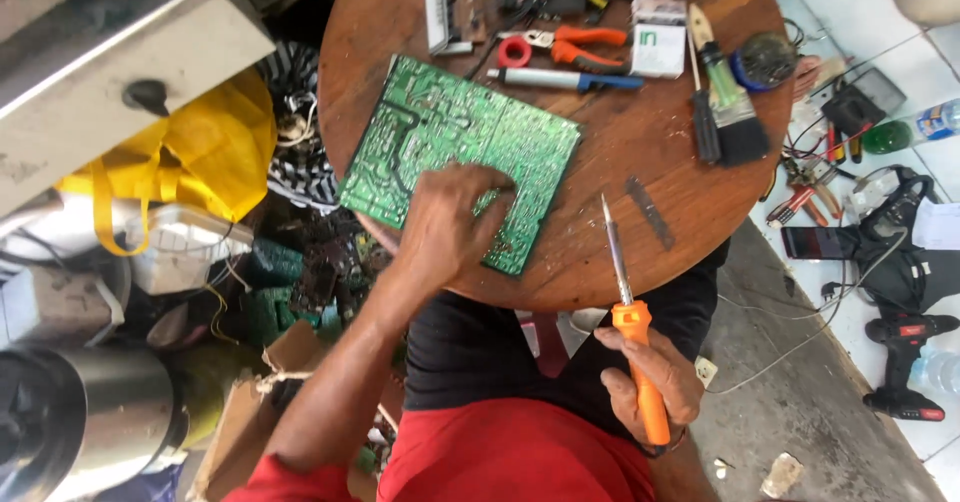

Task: The person uses a soldering iron to work on a green circuit board, applying heat to various points on the board. They flip the board over to access the other side and continue soldering.

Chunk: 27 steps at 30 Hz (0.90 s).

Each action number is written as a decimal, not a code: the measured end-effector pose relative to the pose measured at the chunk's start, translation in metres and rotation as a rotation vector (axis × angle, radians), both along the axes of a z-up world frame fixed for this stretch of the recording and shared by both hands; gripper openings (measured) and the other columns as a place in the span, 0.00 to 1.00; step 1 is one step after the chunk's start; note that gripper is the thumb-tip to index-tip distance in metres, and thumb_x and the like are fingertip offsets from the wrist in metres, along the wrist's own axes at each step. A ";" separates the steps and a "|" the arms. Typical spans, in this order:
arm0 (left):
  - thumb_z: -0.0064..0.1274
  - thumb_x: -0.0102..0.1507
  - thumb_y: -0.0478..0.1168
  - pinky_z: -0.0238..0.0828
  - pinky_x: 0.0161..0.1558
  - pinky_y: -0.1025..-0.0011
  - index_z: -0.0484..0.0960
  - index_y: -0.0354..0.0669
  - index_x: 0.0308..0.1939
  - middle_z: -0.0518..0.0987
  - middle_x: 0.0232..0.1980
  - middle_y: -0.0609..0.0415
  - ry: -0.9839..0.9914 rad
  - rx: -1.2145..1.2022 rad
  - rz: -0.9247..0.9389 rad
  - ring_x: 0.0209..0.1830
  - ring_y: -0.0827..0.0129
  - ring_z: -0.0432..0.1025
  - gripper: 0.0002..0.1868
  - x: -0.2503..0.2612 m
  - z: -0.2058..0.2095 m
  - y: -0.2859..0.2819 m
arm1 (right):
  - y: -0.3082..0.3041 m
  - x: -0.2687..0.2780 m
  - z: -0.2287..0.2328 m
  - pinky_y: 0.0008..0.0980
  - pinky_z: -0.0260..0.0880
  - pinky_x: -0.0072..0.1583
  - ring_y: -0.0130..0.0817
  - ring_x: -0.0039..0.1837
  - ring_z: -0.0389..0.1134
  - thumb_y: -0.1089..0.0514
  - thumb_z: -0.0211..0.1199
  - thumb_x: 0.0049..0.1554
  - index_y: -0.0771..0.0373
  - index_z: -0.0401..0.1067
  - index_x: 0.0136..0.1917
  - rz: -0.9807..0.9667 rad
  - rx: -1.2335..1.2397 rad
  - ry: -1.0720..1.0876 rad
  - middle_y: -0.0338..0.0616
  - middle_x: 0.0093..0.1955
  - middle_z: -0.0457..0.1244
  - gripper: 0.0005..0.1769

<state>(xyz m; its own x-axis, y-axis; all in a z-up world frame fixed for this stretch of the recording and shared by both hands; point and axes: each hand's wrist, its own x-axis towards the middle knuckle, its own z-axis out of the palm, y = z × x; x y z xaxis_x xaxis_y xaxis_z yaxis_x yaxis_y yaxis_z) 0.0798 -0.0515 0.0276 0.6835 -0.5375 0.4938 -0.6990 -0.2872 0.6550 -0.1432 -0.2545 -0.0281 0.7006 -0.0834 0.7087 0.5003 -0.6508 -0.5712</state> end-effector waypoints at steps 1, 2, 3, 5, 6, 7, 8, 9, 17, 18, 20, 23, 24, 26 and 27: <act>0.53 0.67 0.30 0.77 0.35 0.62 0.83 0.31 0.40 0.86 0.39 0.42 -0.011 -0.001 -0.008 0.33 0.55 0.81 0.05 0.023 -0.005 -0.009 | -0.001 -0.002 -0.001 0.39 0.84 0.55 0.43 0.51 0.78 0.55 0.58 0.65 0.66 0.66 0.62 -0.008 -0.001 -0.011 0.57 0.51 0.70 0.16; 0.56 0.68 0.33 0.76 0.32 0.65 0.84 0.38 0.38 0.84 0.34 0.49 -0.130 0.103 0.076 0.30 0.62 0.79 0.04 0.045 -0.010 -0.019 | -0.001 -0.005 -0.002 0.37 0.85 0.53 0.42 0.50 0.78 0.56 0.59 0.65 0.66 0.66 0.61 -0.052 -0.001 0.000 0.57 0.49 0.71 0.15; 0.59 0.68 0.36 0.74 0.29 0.69 0.85 0.45 0.35 0.83 0.29 0.56 -0.250 0.206 0.161 0.26 0.68 0.78 0.05 0.068 -0.016 -0.030 | -0.002 -0.008 -0.003 0.35 0.85 0.51 0.42 0.48 0.78 0.56 0.59 0.64 0.67 0.67 0.60 -0.097 -0.002 0.012 0.57 0.48 0.71 0.15; 0.61 0.66 0.42 0.71 0.41 0.62 0.83 0.47 0.37 0.83 0.37 0.54 -0.258 0.333 0.182 0.39 0.63 0.76 0.06 0.118 -0.033 -0.051 | -0.001 -0.016 -0.006 0.36 0.85 0.52 0.42 0.48 0.79 0.53 0.59 0.63 0.65 0.68 0.59 -0.123 0.064 0.055 0.56 0.47 0.71 0.16; 0.64 0.65 0.48 0.68 0.54 0.55 0.82 0.50 0.38 0.84 0.46 0.52 -0.260 0.462 0.207 0.52 0.58 0.74 0.10 0.143 -0.041 -0.061 | -0.001 -0.020 -0.008 0.36 0.85 0.53 0.42 0.47 0.79 0.50 0.60 0.63 0.64 0.69 0.58 -0.143 0.130 0.104 0.56 0.46 0.71 0.17; 0.64 0.65 0.48 0.68 0.54 0.55 0.82 0.50 0.38 0.84 0.46 0.52 -0.261 0.462 0.207 0.52 0.58 0.74 0.10 0.157 -0.042 -0.073 | -0.003 -0.021 -0.009 0.36 0.85 0.53 0.42 0.47 0.79 0.50 0.60 0.63 0.64 0.69 0.58 -0.144 0.130 0.103 0.56 0.46 0.71 0.17; 0.63 0.65 0.46 0.68 0.53 0.54 0.83 0.49 0.35 0.83 0.43 0.54 -0.308 0.531 0.224 0.48 0.60 0.73 0.09 0.171 -0.043 -0.084 | -0.004 -0.022 -0.011 0.34 0.84 0.53 0.41 0.48 0.79 0.56 0.59 0.62 0.64 0.69 0.57 -0.155 0.117 0.110 0.55 0.46 0.72 0.13; 0.63 0.65 0.45 0.69 0.53 0.53 0.84 0.48 0.32 0.82 0.39 0.55 -0.355 0.599 0.241 0.43 0.62 0.73 0.10 0.185 -0.044 -0.094 | -0.006 -0.023 -0.013 0.33 0.84 0.53 0.40 0.48 0.79 0.62 0.58 0.62 0.64 0.69 0.57 -0.166 0.105 0.118 0.54 0.46 0.72 0.10; 0.56 0.68 0.43 0.62 0.56 0.54 0.86 0.49 0.36 0.83 0.40 0.57 -0.410 0.857 0.251 0.45 0.64 0.72 0.07 0.214 -0.037 -0.119 | -0.016 -0.014 -0.018 0.40 0.85 0.56 0.45 0.49 0.79 0.55 0.61 0.61 0.66 0.70 0.58 -0.143 0.194 0.198 0.58 0.48 0.71 0.16; 0.56 0.68 0.41 0.62 0.59 0.52 0.87 0.51 0.37 0.83 0.41 0.56 -0.450 0.842 0.281 0.46 0.65 0.73 0.06 0.212 -0.032 -0.116 | -0.018 -0.014 -0.017 0.41 0.85 0.58 0.46 0.50 0.79 0.58 0.62 0.60 0.66 0.70 0.59 -0.133 0.199 0.221 0.60 0.49 0.71 0.15; 0.55 0.68 0.40 0.65 0.51 0.55 0.84 0.49 0.33 0.80 0.35 0.57 -0.449 0.666 0.302 0.40 0.64 0.72 0.08 0.197 -0.013 -0.091 | -0.017 -0.007 -0.013 0.40 0.85 0.57 0.45 0.49 0.79 0.57 0.62 0.60 0.65 0.70 0.58 -0.140 0.193 0.208 0.58 0.48 0.71 0.15; 0.55 0.69 0.43 0.73 0.43 0.58 0.83 0.45 0.43 0.82 0.39 0.53 -0.301 0.431 0.328 0.35 0.64 0.75 0.07 0.156 0.017 -0.038 | -0.014 0.003 -0.005 0.38 0.85 0.57 0.44 0.49 0.79 0.55 0.62 0.60 0.65 0.69 0.59 -0.119 0.192 0.197 0.59 0.48 0.71 0.16; 0.56 0.71 0.48 0.77 0.42 0.56 0.84 0.43 0.57 0.87 0.49 0.47 -0.149 0.372 0.336 0.35 0.65 0.79 0.15 0.138 0.025 -0.017 | -0.012 0.004 -0.001 0.38 0.84 0.58 0.44 0.50 0.79 0.56 0.62 0.61 0.66 0.68 0.60 -0.088 0.196 0.207 0.60 0.49 0.71 0.17; 0.57 0.71 0.50 0.75 0.42 0.56 0.83 0.41 0.57 0.86 0.47 0.46 -0.081 0.380 0.351 0.39 0.59 0.78 0.18 0.103 0.009 0.027 | -0.011 0.014 -0.001 0.37 0.82 0.58 0.47 0.51 0.78 0.61 0.65 0.59 0.64 0.68 0.60 -0.074 0.138 0.193 0.60 0.50 0.71 0.17; 0.59 0.70 0.52 0.72 0.42 0.55 0.82 0.39 0.58 0.85 0.45 0.46 -0.022 0.385 0.370 0.44 0.53 0.78 0.22 0.082 0.000 0.052 | -0.009 0.016 -0.001 0.37 0.79 0.59 0.49 0.53 0.77 0.67 0.68 0.56 0.62 0.67 0.60 -0.057 0.080 0.169 0.60 0.51 0.71 0.20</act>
